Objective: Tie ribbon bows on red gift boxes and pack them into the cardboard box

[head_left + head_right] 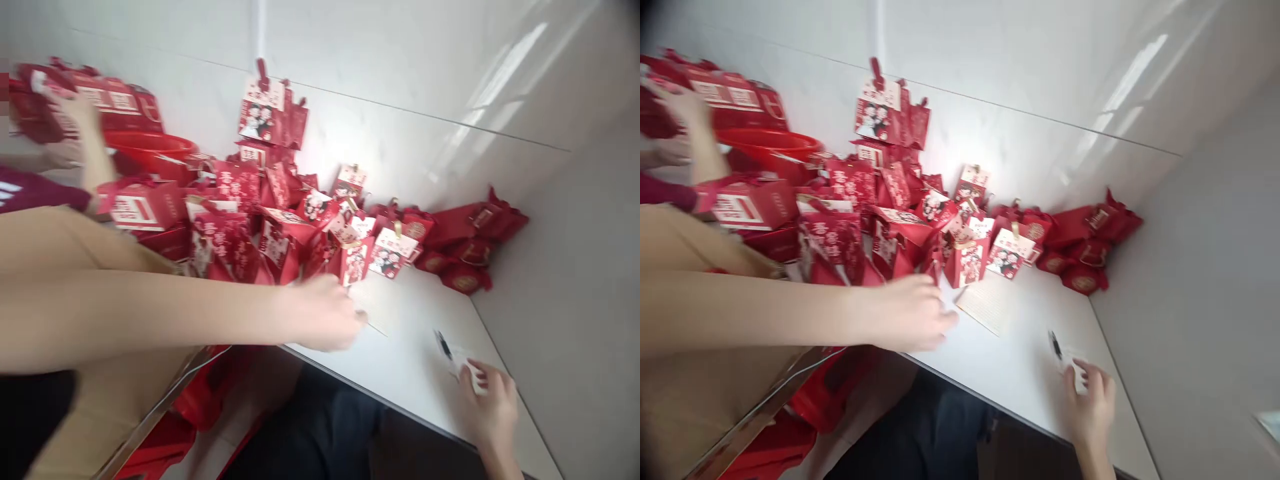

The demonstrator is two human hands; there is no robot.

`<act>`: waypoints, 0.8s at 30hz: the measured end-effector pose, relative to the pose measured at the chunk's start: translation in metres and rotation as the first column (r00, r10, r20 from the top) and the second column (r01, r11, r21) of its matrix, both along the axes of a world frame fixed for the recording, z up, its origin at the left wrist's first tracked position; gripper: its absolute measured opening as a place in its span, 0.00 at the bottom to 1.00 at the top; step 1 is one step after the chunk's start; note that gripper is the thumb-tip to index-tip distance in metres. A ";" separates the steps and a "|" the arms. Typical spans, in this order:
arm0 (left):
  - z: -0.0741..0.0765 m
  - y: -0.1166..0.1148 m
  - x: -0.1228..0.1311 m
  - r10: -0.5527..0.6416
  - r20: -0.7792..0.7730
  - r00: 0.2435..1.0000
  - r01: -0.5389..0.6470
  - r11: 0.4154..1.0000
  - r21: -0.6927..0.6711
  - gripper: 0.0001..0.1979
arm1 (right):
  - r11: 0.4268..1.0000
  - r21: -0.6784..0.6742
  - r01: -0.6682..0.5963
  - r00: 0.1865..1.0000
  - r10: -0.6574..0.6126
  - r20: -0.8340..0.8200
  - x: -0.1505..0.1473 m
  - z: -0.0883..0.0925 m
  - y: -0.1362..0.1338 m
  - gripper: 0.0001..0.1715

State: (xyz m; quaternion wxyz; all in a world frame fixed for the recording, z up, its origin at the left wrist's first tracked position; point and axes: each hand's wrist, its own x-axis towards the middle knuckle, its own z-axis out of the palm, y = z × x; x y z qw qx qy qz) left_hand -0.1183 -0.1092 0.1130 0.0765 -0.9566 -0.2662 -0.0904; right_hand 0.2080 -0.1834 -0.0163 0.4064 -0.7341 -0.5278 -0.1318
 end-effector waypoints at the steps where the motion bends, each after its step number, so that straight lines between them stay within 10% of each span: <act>1: -0.009 0.002 0.030 -0.131 -0.044 0.990 0.131 0.991 -0.005 0.06 | 0.998 -0.059 0.012 0.997 -0.016 -0.076 0.008 0.000 0.006 0.36; 6: -0.082 -0.008 0.181 -0.505 -0.027 0.863 0.504 0.863 -0.049 0.06 | 0.977 -0.207 -0.056 0.977 0.011 -0.212 0.028 -0.012 0.037 0.29; 9: -0.115 -0.013 0.226 -0.583 0.009 0.813 0.582 0.812 -0.046 0.09 | 0.965 -0.242 -0.098 0.967 0.035 -0.254 0.033 -0.012 0.044 0.23; 18: -0.146 0.007 0.228 -0.343 0.363 0.866 0.418 0.896 -0.151 0.14 | 0.858 -0.286 -0.427 0.830 0.246 -0.500 0.040 0.014 0.054 0.26; 24: -0.145 -0.010 0.212 -0.222 0.319 0.921 0.310 0.915 -0.257 0.19 | 0.963 0.199 -0.179 0.795 0.261 -0.548 0.045 -0.001 0.047 0.18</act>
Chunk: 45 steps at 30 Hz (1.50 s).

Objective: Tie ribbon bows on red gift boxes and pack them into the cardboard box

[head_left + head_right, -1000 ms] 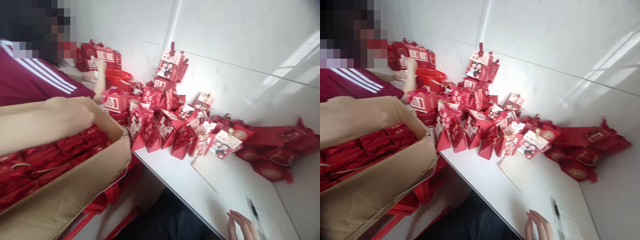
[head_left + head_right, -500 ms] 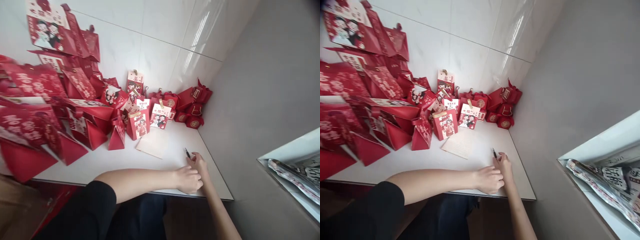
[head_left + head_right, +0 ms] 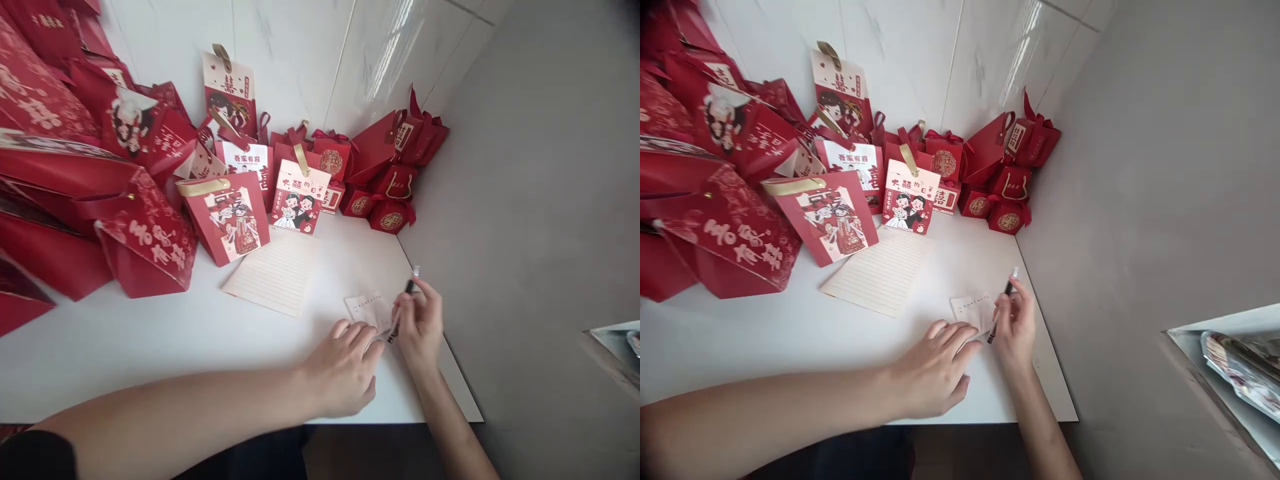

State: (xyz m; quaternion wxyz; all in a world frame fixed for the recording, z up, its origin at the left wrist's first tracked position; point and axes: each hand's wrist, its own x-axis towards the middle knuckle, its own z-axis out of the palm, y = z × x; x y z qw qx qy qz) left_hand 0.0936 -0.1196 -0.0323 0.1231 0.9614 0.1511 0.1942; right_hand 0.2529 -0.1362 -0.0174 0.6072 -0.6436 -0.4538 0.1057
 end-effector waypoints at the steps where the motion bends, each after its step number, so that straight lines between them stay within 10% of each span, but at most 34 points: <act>1: 0.000 -0.004 -0.002 0.020 -0.033 0.999 -0.021 1.000 -0.010 0.21 | 0.998 0.058 0.034 0.996 -0.029 -0.085 0.002 0.001 -0.003 0.15; 8: -0.004 -0.016 -0.004 0.020 -0.113 0.993 -0.022 1.000 -0.013 0.32 | 0.987 0.042 -0.156 0.785 0.150 -0.601 0.008 0.008 -0.001 0.17; 15: -0.003 -0.013 -0.002 0.005 -0.136 0.991 -0.014 0.997 -0.070 0.31 | 0.939 -0.106 -0.327 0.844 0.240 -0.480 -0.009 -0.004 0.010 0.23; 29: -0.003 -0.009 -0.002 0.013 -0.130 0.991 -0.025 0.996 -0.090 0.32 | 0.937 -0.347 -0.031 0.997 0.002 -0.083 -0.016 -0.002 0.008 0.20; 45: 0.002 -0.008 0.000 0.034 -0.183 0.982 -0.061 0.988 -0.144 0.33 | 0.916 -0.395 -0.065 0.997 0.076 0.012 -0.015 -0.005 0.008 0.20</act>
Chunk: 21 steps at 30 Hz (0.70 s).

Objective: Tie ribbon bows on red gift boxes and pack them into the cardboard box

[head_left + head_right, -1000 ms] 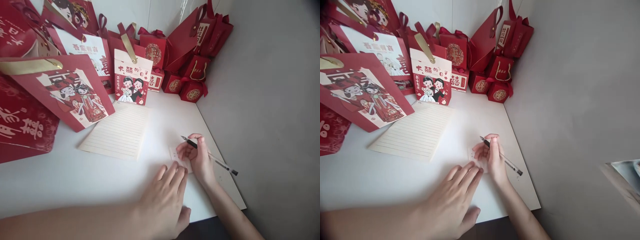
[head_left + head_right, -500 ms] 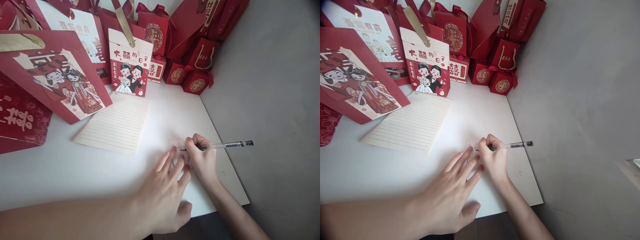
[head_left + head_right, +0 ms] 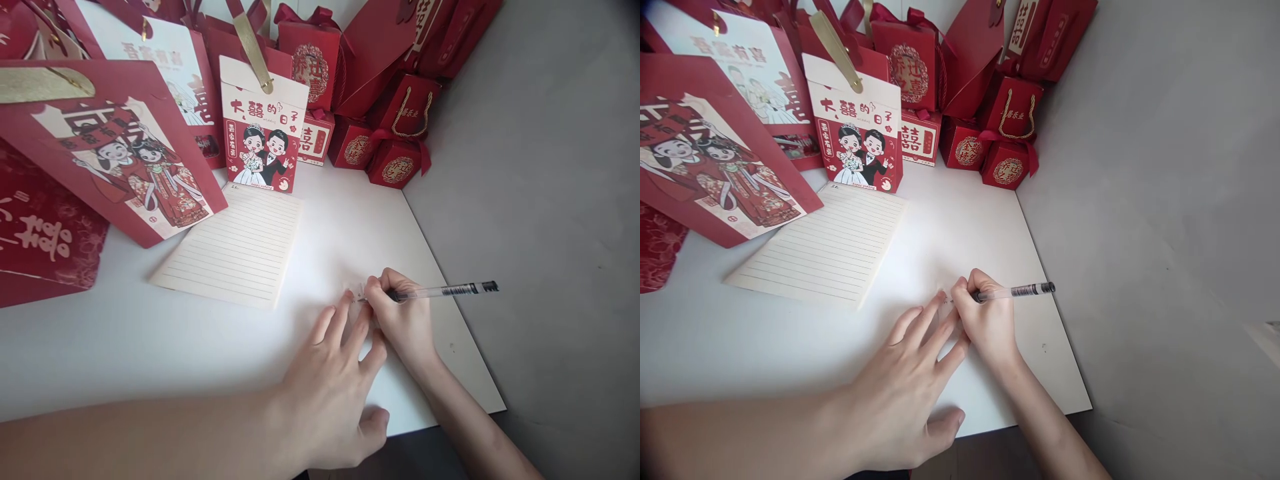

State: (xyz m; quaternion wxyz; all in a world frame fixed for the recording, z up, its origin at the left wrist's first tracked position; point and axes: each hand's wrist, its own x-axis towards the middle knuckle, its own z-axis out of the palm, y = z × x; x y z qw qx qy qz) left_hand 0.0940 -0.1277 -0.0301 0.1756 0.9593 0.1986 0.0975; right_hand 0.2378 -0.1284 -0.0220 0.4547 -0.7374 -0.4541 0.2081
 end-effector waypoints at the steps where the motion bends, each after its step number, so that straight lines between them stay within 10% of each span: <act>1: 0.000 0.000 0.000 0.002 -0.002 1.000 -0.002 1.000 0.001 0.33 | 1.000 -0.007 -0.002 1.000 0.002 0.004 0.000 0.000 0.000 0.20; 21: 0.002 0.002 -0.002 -0.045 -0.014 0.999 0.044 0.997 -0.057 0.35 | 0.992 0.072 0.102 0.987 -0.092 -0.131 0.001 0.002 -0.001 0.19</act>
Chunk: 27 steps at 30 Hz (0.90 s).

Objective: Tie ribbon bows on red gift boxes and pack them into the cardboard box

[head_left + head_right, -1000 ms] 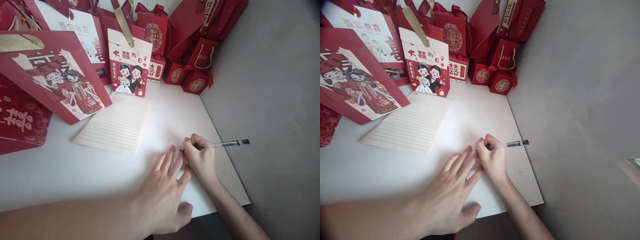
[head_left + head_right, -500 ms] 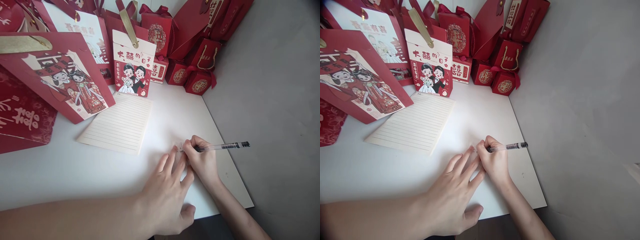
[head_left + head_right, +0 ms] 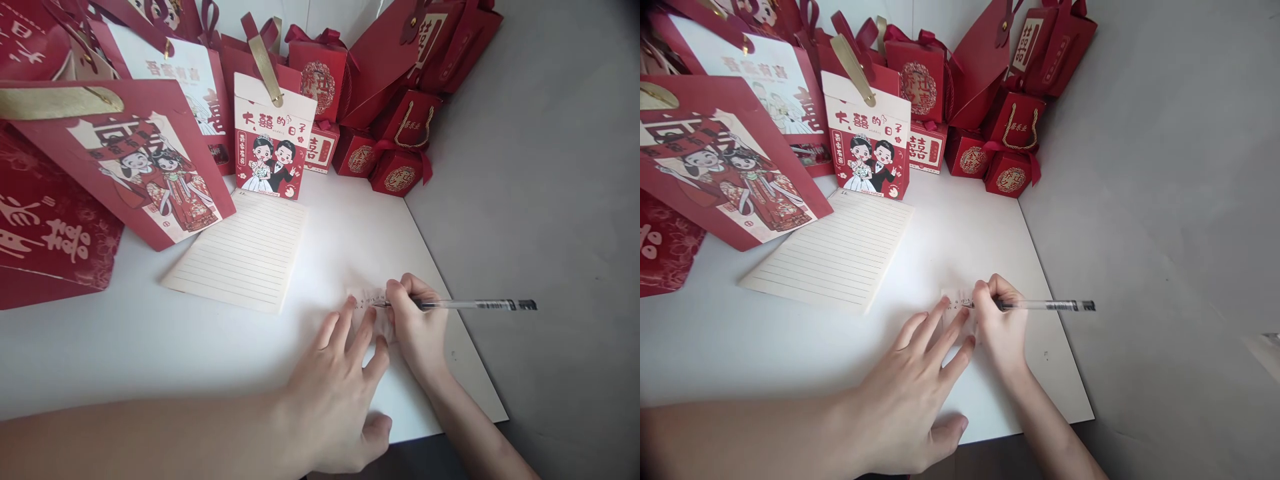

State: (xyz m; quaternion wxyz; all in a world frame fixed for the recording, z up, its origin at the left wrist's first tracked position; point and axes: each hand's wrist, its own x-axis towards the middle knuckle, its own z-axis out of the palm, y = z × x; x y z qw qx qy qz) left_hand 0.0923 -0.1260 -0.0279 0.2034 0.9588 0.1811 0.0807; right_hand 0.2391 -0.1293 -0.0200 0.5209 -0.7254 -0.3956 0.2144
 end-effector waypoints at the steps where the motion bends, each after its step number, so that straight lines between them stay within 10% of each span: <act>1: 0.000 0.000 0.000 -0.005 0.002 1.000 0.005 1.000 -0.001 0.35 | 0.999 0.035 0.020 1.000 -0.019 -0.025 0.000 0.000 0.000 0.19; 27: -0.001 0.001 0.001 -0.015 -0.007 1.000 0.014 0.997 -0.072 0.37 | 0.998 -0.058 -0.041 0.997 0.044 0.057 -0.001 -0.005 0.000 0.21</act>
